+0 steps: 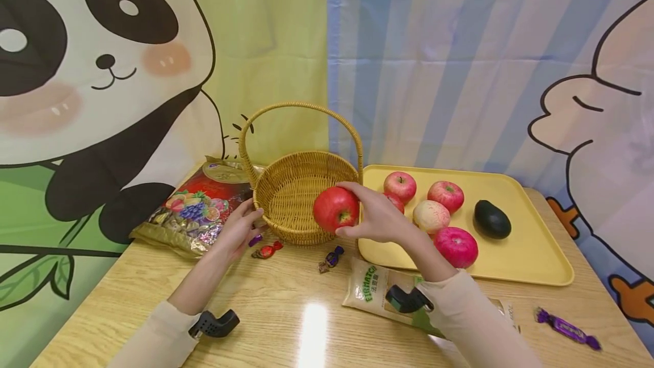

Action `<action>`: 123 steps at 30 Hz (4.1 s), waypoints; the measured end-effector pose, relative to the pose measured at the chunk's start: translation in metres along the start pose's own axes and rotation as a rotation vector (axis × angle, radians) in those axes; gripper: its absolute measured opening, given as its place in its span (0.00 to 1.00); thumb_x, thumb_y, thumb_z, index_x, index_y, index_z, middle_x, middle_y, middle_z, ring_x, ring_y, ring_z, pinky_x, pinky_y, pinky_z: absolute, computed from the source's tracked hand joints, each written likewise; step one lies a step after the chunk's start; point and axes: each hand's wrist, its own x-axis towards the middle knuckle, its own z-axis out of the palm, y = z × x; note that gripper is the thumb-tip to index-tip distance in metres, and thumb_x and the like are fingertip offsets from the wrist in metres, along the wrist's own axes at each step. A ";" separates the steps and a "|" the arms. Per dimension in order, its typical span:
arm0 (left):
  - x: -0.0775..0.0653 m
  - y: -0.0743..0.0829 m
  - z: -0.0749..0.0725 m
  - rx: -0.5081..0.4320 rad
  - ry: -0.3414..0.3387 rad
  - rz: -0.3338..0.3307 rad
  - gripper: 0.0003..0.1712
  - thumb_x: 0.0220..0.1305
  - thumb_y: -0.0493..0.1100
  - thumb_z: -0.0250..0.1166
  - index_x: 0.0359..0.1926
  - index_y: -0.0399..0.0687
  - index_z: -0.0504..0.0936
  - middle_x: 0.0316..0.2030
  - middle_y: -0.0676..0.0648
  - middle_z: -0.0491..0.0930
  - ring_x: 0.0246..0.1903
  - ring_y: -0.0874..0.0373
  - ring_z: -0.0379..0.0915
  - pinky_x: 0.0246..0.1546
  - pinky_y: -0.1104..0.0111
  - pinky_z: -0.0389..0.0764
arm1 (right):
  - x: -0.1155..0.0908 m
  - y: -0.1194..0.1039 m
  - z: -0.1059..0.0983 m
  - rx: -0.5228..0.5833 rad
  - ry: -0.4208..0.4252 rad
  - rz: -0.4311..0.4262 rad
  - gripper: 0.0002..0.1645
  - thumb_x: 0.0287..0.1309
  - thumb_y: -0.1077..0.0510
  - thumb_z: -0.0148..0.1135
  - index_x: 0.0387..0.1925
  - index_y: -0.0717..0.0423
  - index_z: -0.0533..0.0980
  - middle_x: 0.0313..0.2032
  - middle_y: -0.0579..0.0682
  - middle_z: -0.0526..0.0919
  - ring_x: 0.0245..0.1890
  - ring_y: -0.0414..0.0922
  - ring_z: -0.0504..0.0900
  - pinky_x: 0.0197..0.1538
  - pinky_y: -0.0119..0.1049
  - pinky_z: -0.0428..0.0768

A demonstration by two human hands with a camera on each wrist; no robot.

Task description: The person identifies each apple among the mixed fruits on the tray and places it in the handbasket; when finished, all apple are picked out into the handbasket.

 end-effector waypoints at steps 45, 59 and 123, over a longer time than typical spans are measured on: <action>0.000 0.003 0.000 -0.286 -0.016 -0.155 0.36 0.75 0.40 0.46 0.77 0.48 0.41 0.75 0.37 0.47 0.74 0.43 0.47 0.72 0.48 0.54 | 0.081 -0.027 0.049 0.165 -0.330 0.329 0.46 0.59 0.40 0.63 0.72 0.52 0.58 0.62 0.59 0.75 0.59 0.54 0.76 0.59 0.50 0.77; 0.000 0.005 -0.004 -0.289 -0.051 -0.143 0.35 0.76 0.40 0.43 0.77 0.48 0.39 0.76 0.38 0.44 0.75 0.45 0.44 0.73 0.49 0.53 | -0.002 0.041 -0.052 0.216 -0.215 0.141 0.28 0.63 0.55 0.62 0.62 0.60 0.71 0.59 0.60 0.77 0.56 0.56 0.79 0.55 0.40 0.81; 0.000 0.002 0.003 -0.275 -0.061 -0.142 0.35 0.76 0.40 0.43 0.77 0.47 0.40 0.75 0.36 0.45 0.74 0.43 0.45 0.73 0.50 0.55 | 0.004 0.033 -0.050 0.151 -0.153 0.222 0.48 0.45 0.49 0.76 0.66 0.56 0.65 0.60 0.60 0.74 0.55 0.57 0.79 0.53 0.48 0.83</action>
